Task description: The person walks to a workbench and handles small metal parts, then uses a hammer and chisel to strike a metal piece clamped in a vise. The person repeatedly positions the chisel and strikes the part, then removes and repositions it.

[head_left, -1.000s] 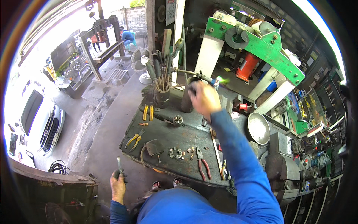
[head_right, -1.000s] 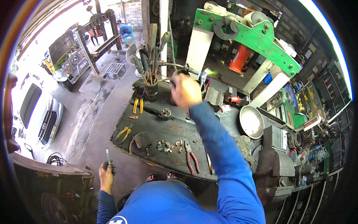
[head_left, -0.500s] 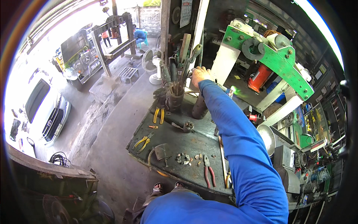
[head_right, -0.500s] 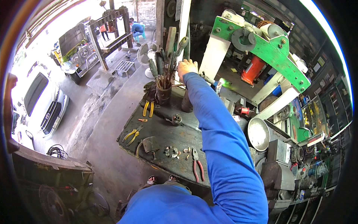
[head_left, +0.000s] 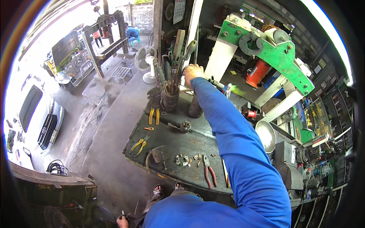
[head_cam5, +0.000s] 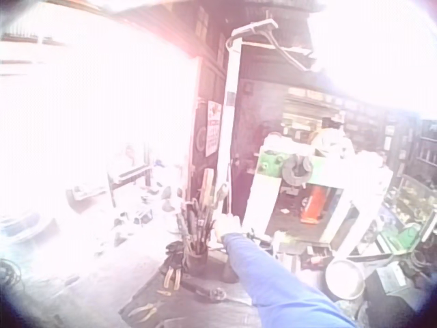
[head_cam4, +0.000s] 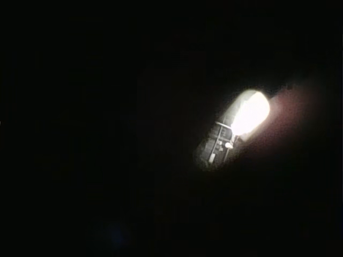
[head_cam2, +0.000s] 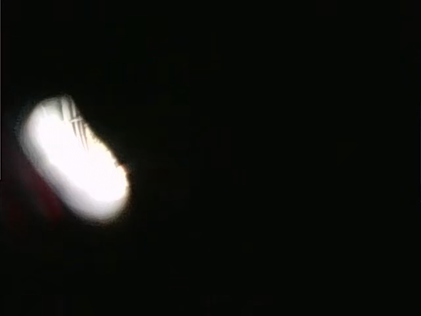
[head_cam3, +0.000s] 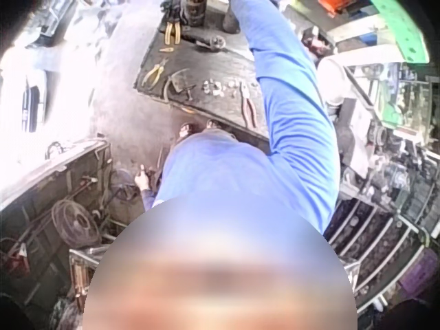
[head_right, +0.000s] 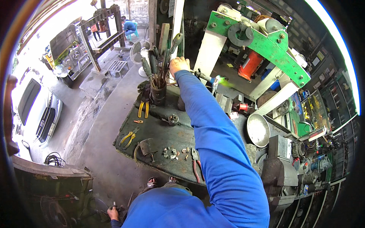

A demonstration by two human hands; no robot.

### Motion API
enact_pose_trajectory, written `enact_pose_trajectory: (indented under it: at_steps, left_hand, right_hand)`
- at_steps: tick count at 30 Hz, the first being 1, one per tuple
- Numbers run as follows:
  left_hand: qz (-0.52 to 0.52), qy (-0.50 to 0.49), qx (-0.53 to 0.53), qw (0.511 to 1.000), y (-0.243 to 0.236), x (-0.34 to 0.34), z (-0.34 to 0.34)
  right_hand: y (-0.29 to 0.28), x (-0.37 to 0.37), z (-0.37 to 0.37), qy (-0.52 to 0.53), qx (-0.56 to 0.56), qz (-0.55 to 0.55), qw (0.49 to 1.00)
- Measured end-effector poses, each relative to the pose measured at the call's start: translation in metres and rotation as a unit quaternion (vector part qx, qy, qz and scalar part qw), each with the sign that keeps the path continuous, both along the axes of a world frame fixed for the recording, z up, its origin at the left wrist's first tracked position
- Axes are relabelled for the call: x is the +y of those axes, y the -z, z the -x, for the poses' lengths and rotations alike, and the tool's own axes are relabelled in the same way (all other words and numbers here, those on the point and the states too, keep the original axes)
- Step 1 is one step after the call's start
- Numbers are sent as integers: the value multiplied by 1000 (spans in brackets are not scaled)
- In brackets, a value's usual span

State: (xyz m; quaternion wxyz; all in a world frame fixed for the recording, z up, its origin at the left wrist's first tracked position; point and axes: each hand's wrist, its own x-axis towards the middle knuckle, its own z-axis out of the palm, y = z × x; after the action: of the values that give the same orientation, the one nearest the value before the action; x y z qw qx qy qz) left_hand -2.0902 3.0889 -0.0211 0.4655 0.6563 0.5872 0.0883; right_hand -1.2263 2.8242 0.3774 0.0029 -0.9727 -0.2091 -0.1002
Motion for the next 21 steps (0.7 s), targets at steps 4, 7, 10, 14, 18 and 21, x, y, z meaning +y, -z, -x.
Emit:
enact_pose_trajectory:
  at_steps: [4,7,10,14,18,21]
  left_hand:
    - [87,-51,-8,995,-12,4,-12]
    - [69,-10,13,998,-7,5,-4]
    - [-24,66,23,997,-1,7,6]
    - [-134,133,110,976,-27,-2,-7]
    - [-57,71,-69,993,-92,-16,-72]
    - [220,-58,-247,942,-144,-24,-135]
  right_hand:
    - [5,0,-5,-7,-11,-1,1000]
    - [4,-1,-3,-8,-8,-1,1000]
    - [-2,0,6,-2,-8,3,1000]
    - [-21,-2,22,32,2,39,999]
    - [-53,-38,48,16,-29,-21,999]
    - [-61,-110,97,-21,-72,-218,973]
